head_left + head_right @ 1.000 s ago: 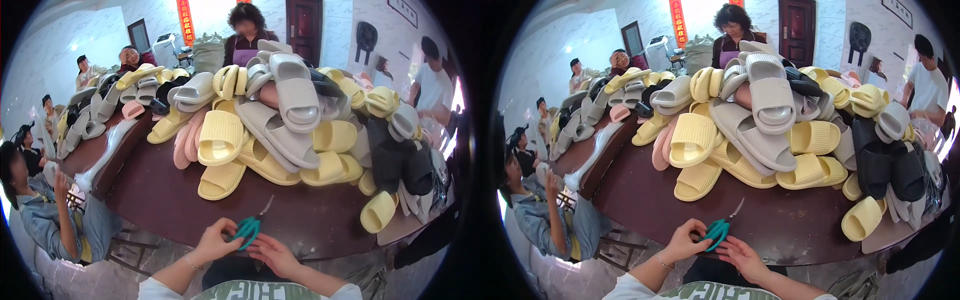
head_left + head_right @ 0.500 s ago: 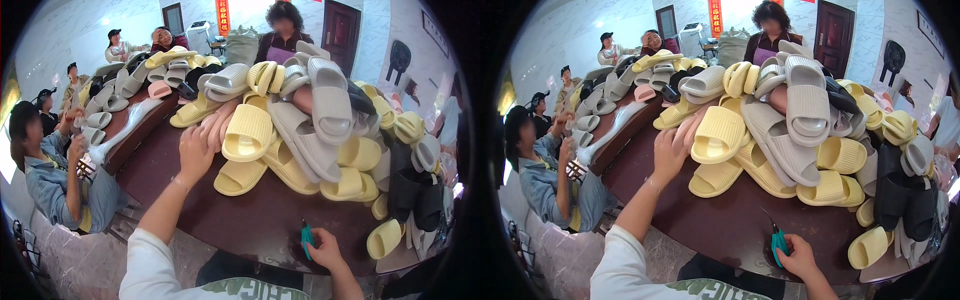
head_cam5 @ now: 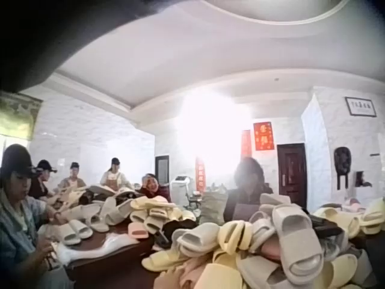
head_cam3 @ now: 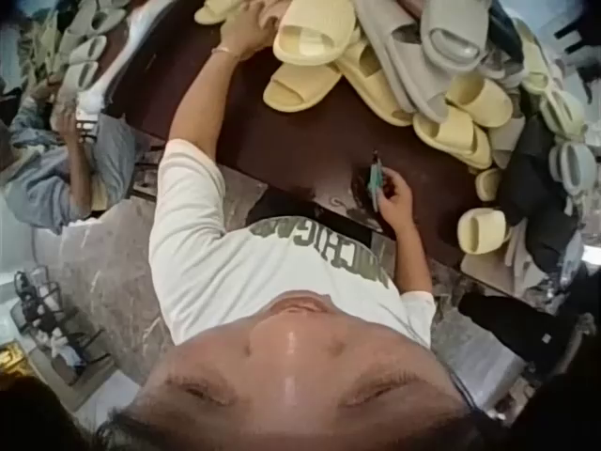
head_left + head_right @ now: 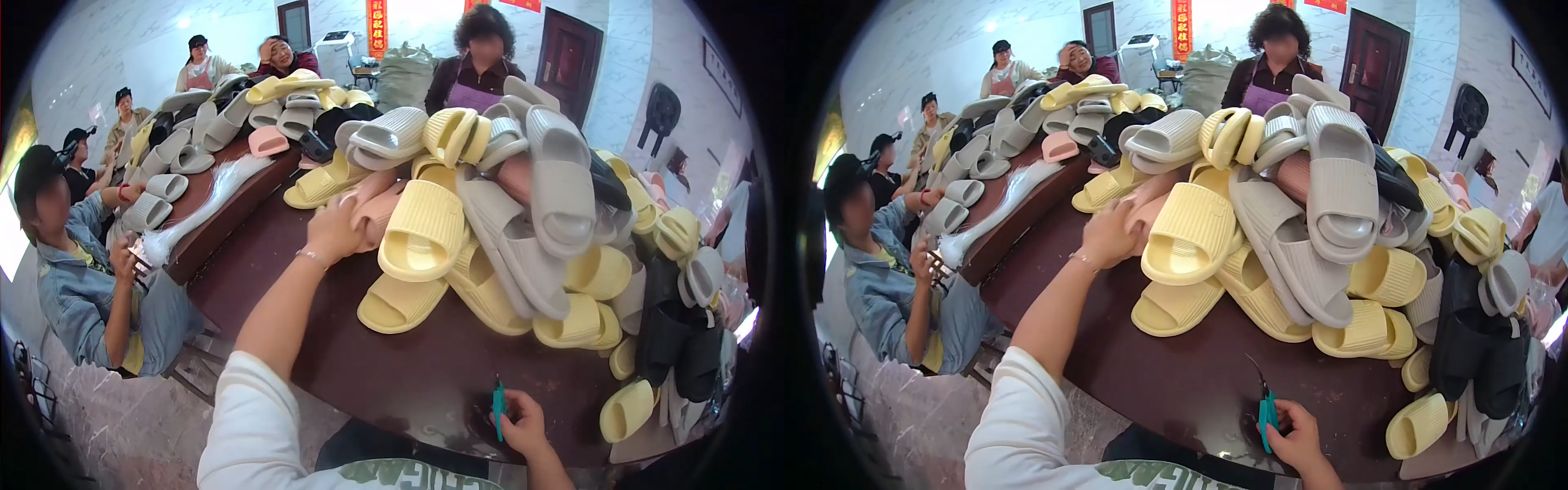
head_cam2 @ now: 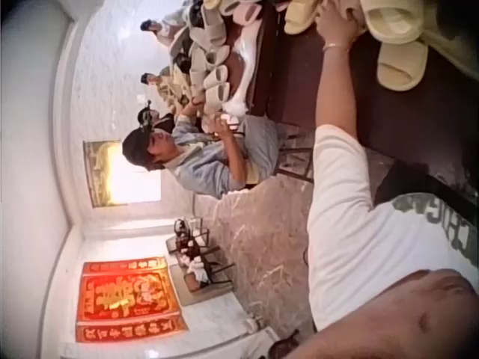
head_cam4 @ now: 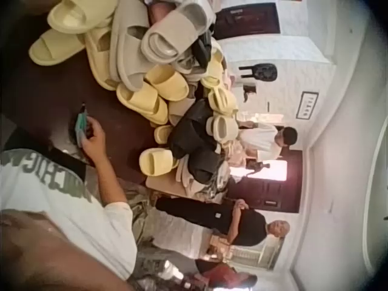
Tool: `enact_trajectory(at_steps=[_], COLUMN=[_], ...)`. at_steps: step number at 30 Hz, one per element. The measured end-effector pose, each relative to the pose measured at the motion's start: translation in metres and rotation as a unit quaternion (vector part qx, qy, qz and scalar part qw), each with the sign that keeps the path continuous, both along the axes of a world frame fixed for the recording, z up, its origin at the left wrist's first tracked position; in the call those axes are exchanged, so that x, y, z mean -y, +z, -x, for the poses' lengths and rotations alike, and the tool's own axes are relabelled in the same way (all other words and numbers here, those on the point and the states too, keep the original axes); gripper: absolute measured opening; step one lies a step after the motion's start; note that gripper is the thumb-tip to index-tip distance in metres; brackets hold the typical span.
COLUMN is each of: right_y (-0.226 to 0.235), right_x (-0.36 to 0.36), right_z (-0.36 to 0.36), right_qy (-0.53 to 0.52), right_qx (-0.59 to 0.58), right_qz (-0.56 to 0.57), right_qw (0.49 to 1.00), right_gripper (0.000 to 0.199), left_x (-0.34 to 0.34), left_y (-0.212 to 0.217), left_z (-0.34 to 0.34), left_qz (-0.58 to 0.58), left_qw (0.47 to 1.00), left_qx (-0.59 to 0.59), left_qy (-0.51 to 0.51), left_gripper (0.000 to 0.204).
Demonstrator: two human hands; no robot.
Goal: Trimming excess material from slippers using scissors.
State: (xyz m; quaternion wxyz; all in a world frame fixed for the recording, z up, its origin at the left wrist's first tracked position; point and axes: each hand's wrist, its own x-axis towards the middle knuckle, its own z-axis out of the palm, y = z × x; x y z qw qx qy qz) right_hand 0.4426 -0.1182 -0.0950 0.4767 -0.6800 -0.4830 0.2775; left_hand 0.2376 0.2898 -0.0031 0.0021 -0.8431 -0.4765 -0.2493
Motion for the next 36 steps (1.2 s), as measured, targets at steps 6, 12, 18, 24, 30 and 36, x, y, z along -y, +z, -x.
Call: enact_trajectory(at_steps=[6, 12, 18, 24, 30, 36], right_y=[0.008, 0.05, 0.054, 0.07, 0.036, 0.045], right_x=[0.002, -0.003, 0.0, -0.032, -0.134, -0.187], right_z=[0.002, -0.017, -0.022, 0.021, 0.121, 0.169], right_qy=[-0.041, -0.004, -0.054, 0.065, 0.166, 0.121], right_qx=[-0.067, 0.382, 0.427, 0.162, -0.416, -0.441], right_qz=[0.019, 0.048, 0.077, 0.067, 0.091, 0.023], right_qw=[0.997, 0.923, 0.9, 0.982, 0.889, 0.889], right_gripper=[0.035, 0.037, 0.041, 0.043, 0.081, 0.083], left_x=[0.054, 0.123, 0.142, 0.179, 0.236, 0.242], left_y=[-0.011, -0.023, -0.036, -0.046, -0.053, -0.066], left_z=[0.087, 0.143, 0.159, 0.155, 0.141, 0.146], left_qz=[-0.197, -0.226, -0.217, -0.207, -0.189, -0.178], left_qw=[0.979, 0.972, 0.974, 0.975, 0.98, 0.97], left_qx=[-0.009, -0.061, -0.054, 0.054, 0.043, 0.011], left_qy=[-0.049, -0.03, -0.039, -0.055, -0.032, -0.166], left_gripper=[0.045, 0.05, 0.049, 0.042, 0.04, 0.052])
